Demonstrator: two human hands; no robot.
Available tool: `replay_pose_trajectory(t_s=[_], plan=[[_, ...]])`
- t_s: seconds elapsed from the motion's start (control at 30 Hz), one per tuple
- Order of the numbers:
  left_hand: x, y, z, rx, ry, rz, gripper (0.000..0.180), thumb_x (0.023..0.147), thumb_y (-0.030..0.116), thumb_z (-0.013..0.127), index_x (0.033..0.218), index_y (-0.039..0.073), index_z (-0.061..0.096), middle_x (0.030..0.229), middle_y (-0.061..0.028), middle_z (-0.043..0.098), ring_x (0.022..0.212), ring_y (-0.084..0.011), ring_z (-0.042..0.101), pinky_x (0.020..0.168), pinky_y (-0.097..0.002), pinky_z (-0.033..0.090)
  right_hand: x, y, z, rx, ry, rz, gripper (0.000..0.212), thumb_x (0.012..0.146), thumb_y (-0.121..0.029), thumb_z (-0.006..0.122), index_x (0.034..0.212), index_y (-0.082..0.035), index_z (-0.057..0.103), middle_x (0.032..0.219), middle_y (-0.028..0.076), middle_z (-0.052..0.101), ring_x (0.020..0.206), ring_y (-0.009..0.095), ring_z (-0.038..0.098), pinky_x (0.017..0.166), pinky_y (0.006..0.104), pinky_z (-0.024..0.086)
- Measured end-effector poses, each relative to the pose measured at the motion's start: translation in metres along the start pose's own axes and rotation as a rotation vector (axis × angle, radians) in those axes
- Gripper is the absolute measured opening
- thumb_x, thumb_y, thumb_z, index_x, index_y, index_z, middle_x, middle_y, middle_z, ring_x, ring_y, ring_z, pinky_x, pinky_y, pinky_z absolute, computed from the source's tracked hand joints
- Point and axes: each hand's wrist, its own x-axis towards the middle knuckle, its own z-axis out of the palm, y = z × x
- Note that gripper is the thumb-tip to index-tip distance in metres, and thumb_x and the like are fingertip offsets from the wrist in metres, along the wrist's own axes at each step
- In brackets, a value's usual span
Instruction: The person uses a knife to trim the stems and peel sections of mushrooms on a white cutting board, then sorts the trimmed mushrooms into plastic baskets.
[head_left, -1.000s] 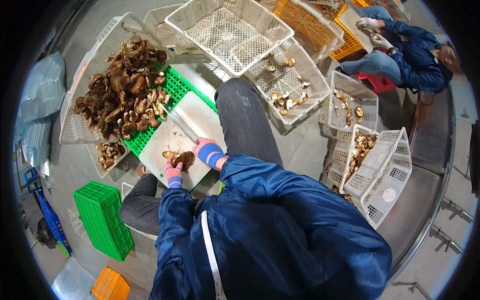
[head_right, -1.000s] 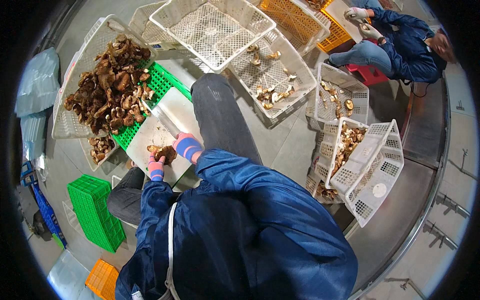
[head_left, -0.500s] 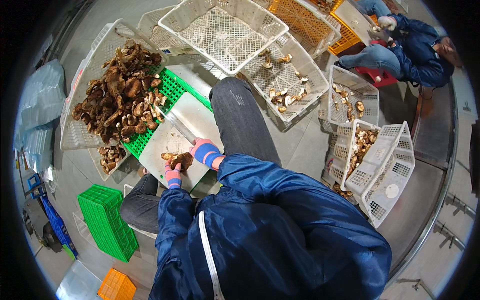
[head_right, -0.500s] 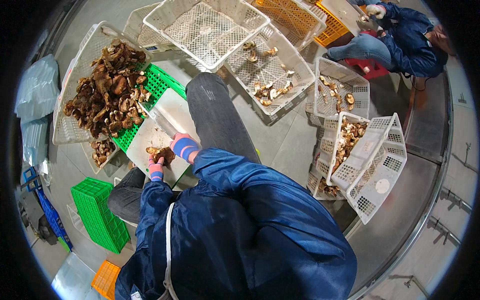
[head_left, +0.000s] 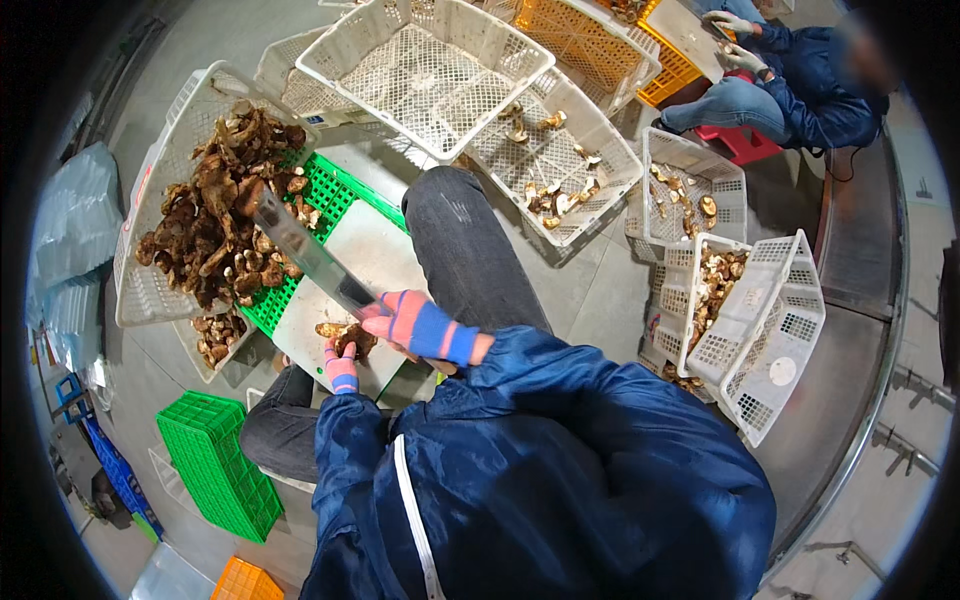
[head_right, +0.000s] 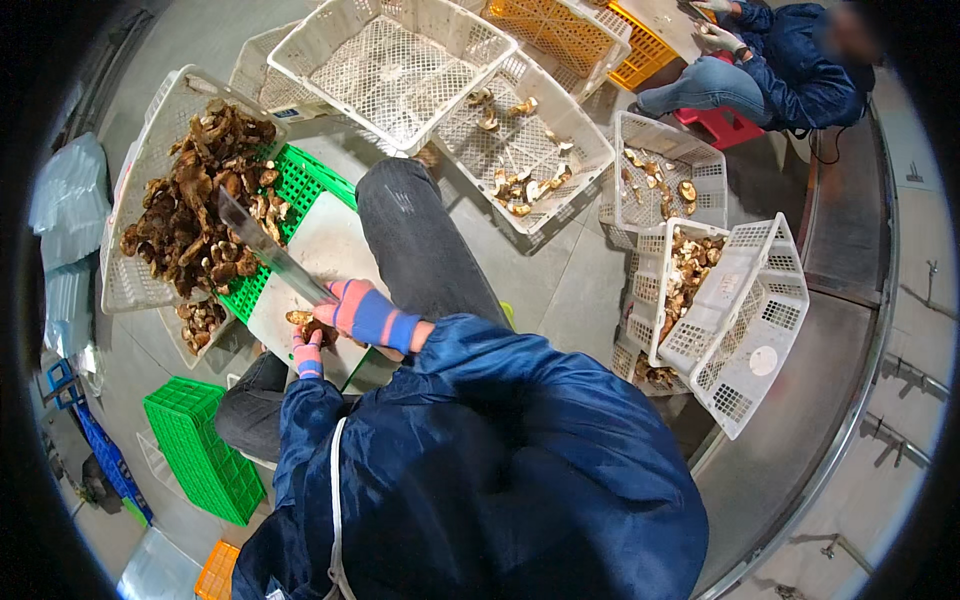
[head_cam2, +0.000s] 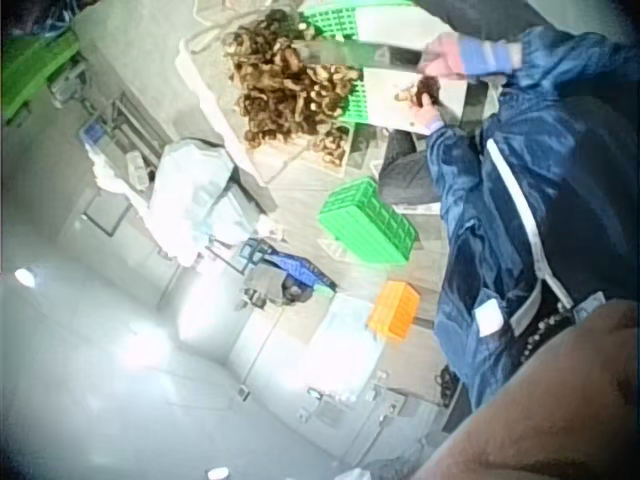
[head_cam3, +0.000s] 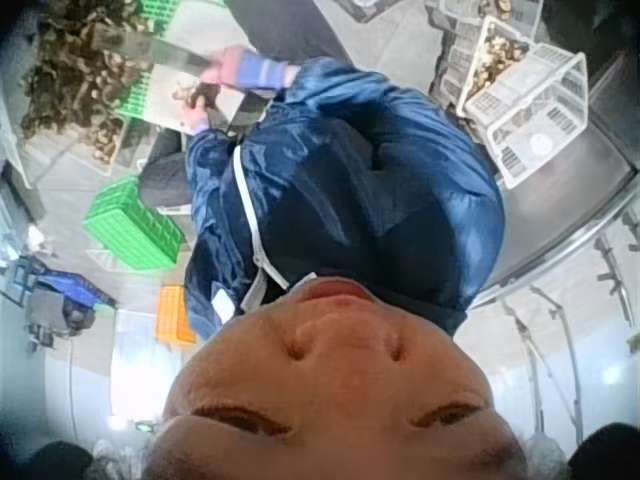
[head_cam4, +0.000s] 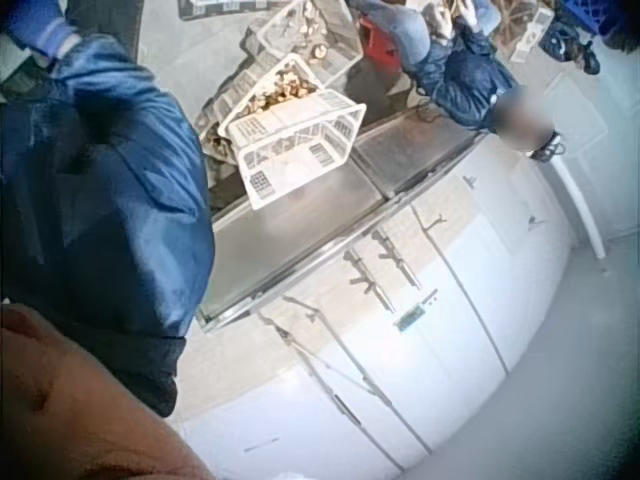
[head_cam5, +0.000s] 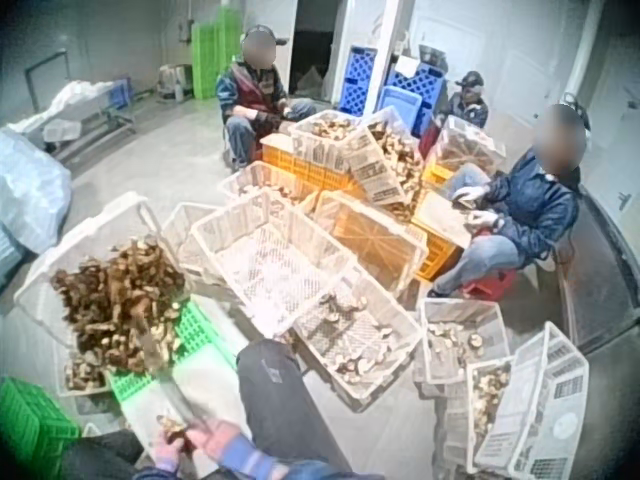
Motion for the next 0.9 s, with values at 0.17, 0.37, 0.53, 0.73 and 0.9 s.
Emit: replay_pose_trajectory(t_s=[0.17,0.37,0.53,0.73,0.9], plan=[[-0.002,0.014,0.003,0.032,-0.019,0.018,0.045,0.068,0.013,0.061,0.107,0.002,0.044,0.096,-0.0123,0.052,0.087,-0.0201,0.049,0.078,-0.0273,0.038,-0.063,-0.026,-0.103,0.845,-0.015,-0.212,0.023,0.078,-0.023,0.045,0.064,-0.005,0.046,0.043,0.003,0.036,0.033,0.017,0.037,0.034,0.0326,0.032],[-0.009,0.029,0.008,0.094,0.032,0.038,0.048,0.066,0.013,0.062,0.108,0.001,0.043,0.098,-0.0125,0.051,0.088,-0.0196,0.048,0.079,-0.0266,0.037,-0.077,0.063,-0.211,1.425,0.33,-0.113,0.024,0.079,-0.023,0.042,0.059,-0.013,0.034,0.041,-0.002,0.023,0.032,0.011,0.022,0.035,0.0276,0.025],[0.0,0.025,0.018,0.025,-0.013,0.046,0.049,0.065,0.013,0.063,0.108,0.002,0.044,0.096,-0.0113,0.052,0.086,-0.0191,0.049,0.078,-0.0274,0.038,-0.089,0.212,-0.228,1.338,0.593,0.166,0.04,0.073,-0.029,0.047,0.041,-0.013,0.03,0.037,0.001,0.028,0.032,0.016,0.029,0.034,0.0288,0.024],[0.003,0.005,-0.005,-0.003,-0.004,0.057,0.049,0.065,0.012,0.063,0.108,-0.001,0.043,0.098,-0.0125,0.052,0.086,-0.019,0.049,0.077,-0.0275,0.039,-0.089,0.201,-0.169,1.121,0.703,0.328,0.04,0.073,-0.03,0.048,0.041,-0.012,0.031,0.037,0.002,0.029,0.033,0.016,0.031,0.036,0.0274,0.027],[0.0,0.016,0.015,-0.219,-0.05,0.045,0.049,0.064,0.01,0.064,0.107,-0.001,0.044,0.094,-0.0123,0.053,0.085,-0.0189,0.049,0.077,-0.0271,0.039,-0.102,0.181,-0.204,1.791,0.132,0.094,0.041,0.075,-0.028,0.047,0.041,-0.016,0.028,0.037,-0.004,0.027,0.032,0.01,0.028,0.038,0.0232,0.027]])
